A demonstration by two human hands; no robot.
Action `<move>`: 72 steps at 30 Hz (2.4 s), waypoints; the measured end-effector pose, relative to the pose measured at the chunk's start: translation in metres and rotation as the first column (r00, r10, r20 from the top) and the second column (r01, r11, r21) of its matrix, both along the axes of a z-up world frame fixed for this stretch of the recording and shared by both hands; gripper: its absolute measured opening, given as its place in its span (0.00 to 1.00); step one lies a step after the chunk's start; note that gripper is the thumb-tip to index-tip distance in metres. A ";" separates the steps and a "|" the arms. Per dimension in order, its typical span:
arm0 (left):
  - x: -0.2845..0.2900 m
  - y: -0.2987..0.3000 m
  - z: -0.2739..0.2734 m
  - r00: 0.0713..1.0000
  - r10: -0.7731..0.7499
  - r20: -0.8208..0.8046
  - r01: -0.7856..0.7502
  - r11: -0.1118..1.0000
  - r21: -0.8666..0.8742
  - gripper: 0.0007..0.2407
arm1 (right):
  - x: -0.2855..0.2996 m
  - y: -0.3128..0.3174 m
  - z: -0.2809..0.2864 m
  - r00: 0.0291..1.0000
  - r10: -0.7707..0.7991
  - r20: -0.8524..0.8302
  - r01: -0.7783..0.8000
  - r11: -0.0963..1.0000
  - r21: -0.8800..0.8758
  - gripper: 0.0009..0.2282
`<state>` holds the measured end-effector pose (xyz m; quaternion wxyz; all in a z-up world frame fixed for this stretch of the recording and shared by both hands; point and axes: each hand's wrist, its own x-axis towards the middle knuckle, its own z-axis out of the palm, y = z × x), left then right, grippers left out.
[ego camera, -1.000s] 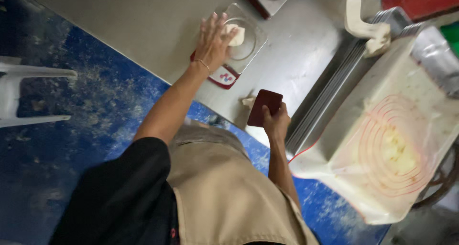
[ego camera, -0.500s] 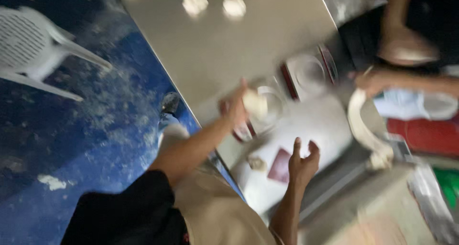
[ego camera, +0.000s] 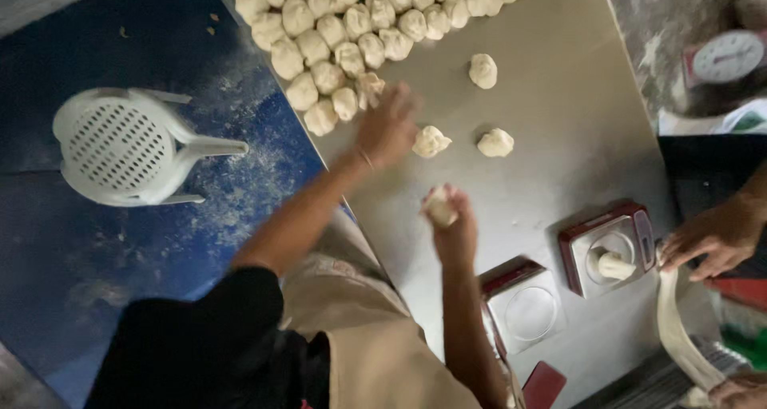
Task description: The person portions dough into small, uniform balls using a digital scale and a red scraper. They weigh each piece, trim excess dough, and roll the pieces into balls before arranging them in neat rows on a stainless steel table. Another person is visible working alongside them.
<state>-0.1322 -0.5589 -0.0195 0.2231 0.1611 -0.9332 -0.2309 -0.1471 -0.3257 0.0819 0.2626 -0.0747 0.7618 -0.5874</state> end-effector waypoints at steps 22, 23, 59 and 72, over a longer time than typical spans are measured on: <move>-0.066 -0.109 -0.025 0.869 -0.280 0.407 0.405 0.876 -0.262 0.11 | -0.094 -0.102 -0.064 0.803 0.524 -0.286 -0.265 0.742 0.615 0.15; -0.061 -0.114 -0.027 0.838 -0.303 0.454 0.433 0.876 -0.214 0.08 | -0.101 -0.099 -0.049 0.901 0.397 -0.172 -0.240 0.790 0.564 0.16; -0.061 -0.148 0.048 0.908 -0.356 -0.222 0.395 0.903 0.167 0.11 | -0.132 -0.189 -0.027 0.763 0.321 -0.561 -0.124 0.925 0.360 0.29; -0.131 -0.106 -0.010 0.907 -0.324 0.270 0.383 0.899 -0.210 0.13 | -0.285 -0.107 -0.064 0.760 0.428 -0.488 -0.160 0.852 0.498 0.18</move>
